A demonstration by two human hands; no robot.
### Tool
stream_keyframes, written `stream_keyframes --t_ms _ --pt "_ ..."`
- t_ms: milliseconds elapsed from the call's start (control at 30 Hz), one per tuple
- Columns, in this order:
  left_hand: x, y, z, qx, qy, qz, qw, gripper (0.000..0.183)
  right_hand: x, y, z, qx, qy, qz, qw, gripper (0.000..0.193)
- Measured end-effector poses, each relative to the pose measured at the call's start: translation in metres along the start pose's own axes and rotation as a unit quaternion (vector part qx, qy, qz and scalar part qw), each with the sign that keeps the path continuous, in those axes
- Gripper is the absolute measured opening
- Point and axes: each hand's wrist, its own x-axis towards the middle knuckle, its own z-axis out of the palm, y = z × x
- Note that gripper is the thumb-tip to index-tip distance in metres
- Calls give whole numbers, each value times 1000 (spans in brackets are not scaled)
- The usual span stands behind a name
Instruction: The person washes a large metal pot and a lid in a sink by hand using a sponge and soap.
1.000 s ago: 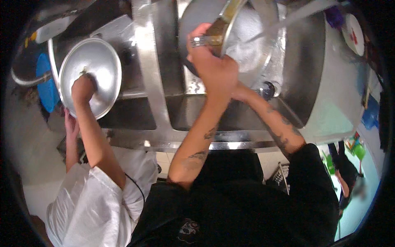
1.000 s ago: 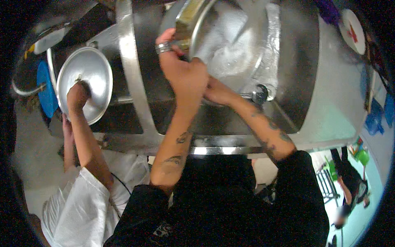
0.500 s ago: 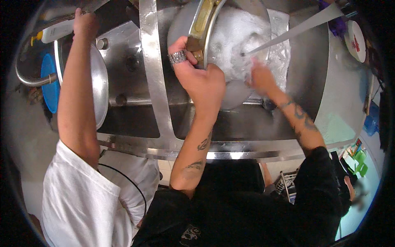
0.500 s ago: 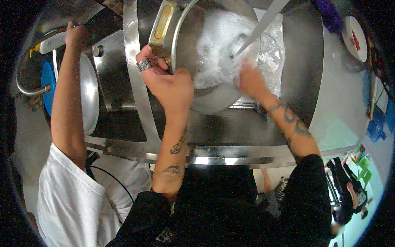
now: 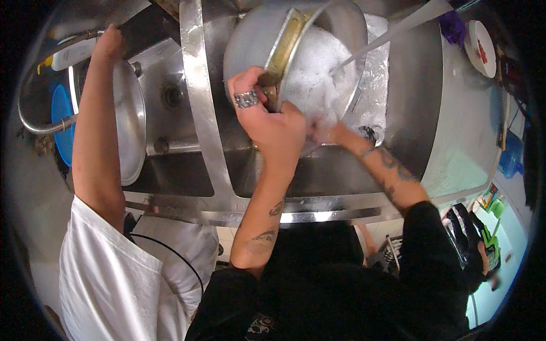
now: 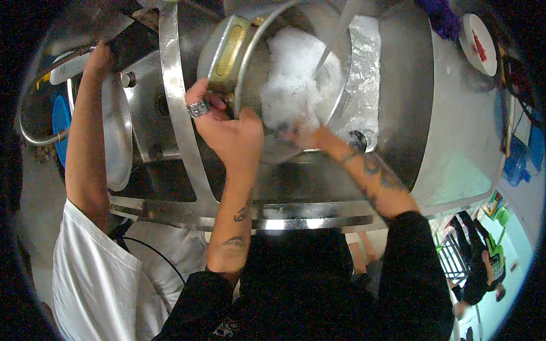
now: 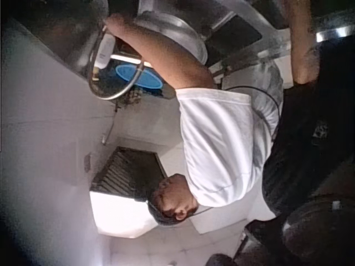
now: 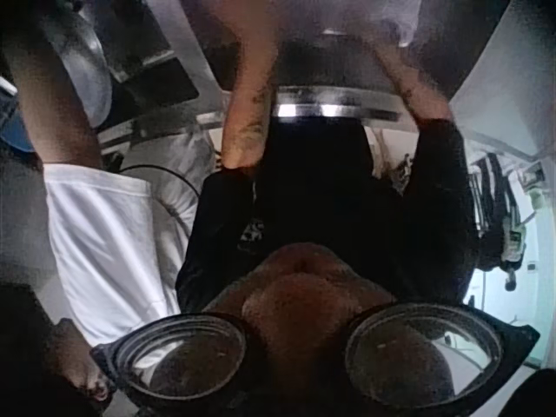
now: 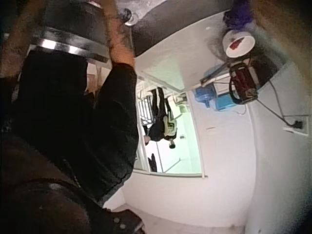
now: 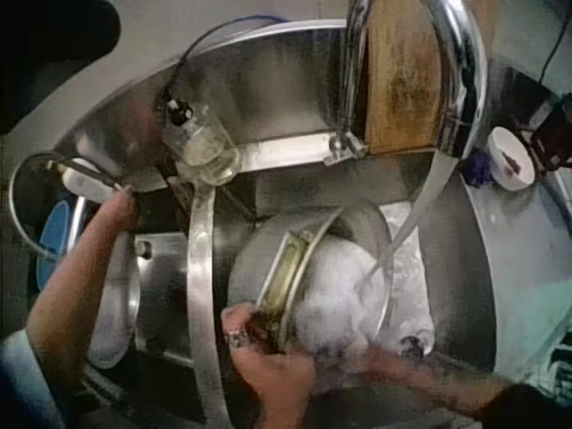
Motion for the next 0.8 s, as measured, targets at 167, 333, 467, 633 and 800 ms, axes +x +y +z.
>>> stream_keyframes --t_ms 167,333,467,633,800 --pt "4 2 5 15 -53 -8 998 62 -34 -75 -4 313 -51 -62 946 49" --pt "14 -1 30 28 -14 2 1000 57 -51 -29 -89 -35 -5 -8 999 45" --pt "12 6 39 -2 -26 -28 999 62 -30 30 -139 -413 98 67 903 46" --pt "17 11 45 -23 -55 -44 997 65 -27 -9 -86 -100 -36 69 992 51" --pt "18 12 46 27 -71 -49 996 65 -30 -36 -46 262 -65 6 963 59"
